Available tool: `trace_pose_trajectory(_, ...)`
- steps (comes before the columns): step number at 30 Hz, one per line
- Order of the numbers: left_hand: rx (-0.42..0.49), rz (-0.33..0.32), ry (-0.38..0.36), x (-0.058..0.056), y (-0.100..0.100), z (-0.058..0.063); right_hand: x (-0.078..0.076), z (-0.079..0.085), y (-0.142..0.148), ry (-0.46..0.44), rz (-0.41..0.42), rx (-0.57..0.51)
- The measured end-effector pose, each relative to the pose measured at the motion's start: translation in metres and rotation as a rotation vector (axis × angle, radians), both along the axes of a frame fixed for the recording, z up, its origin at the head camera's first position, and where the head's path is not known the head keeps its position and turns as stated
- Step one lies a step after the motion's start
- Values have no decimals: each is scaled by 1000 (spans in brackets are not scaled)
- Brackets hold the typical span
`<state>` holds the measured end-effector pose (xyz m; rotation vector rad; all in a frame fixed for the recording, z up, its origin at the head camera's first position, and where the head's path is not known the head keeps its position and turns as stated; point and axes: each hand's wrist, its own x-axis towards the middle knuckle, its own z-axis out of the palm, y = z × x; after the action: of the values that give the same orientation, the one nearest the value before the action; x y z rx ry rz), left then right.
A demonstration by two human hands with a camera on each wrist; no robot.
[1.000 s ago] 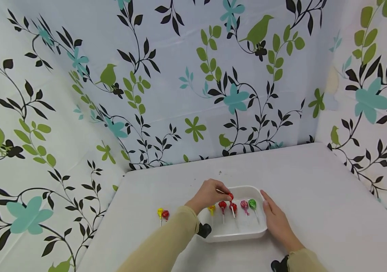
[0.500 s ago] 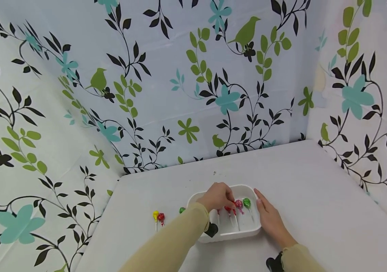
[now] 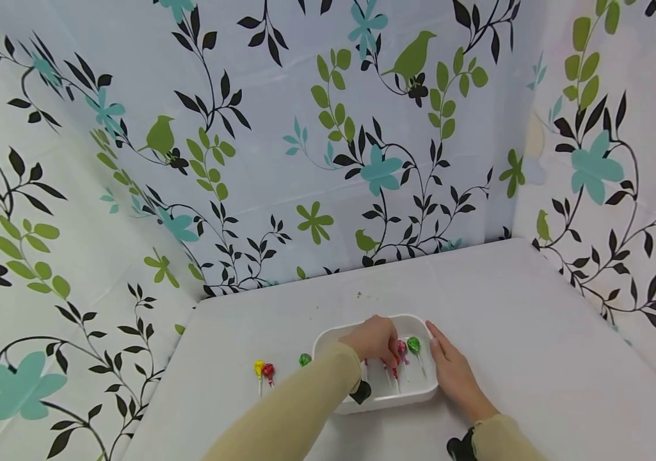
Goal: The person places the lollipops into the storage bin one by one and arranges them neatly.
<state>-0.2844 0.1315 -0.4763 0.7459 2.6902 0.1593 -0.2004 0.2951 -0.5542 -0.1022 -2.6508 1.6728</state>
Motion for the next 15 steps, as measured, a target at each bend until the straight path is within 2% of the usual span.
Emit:
trace_pose_trajectory(6, -18, -29, 7, 7, 6, 0, 1, 2, 0, -9, -3, -13)
trace_pose_trajectory(10, -71, -79, 53, 9, 8, -1, 1, 3, -2, -4, -6, -16)
trace_pose_trajectory(15, -122, -107, 84, 8, 10, -3, 2, 1, -2, -3, -10, -17)
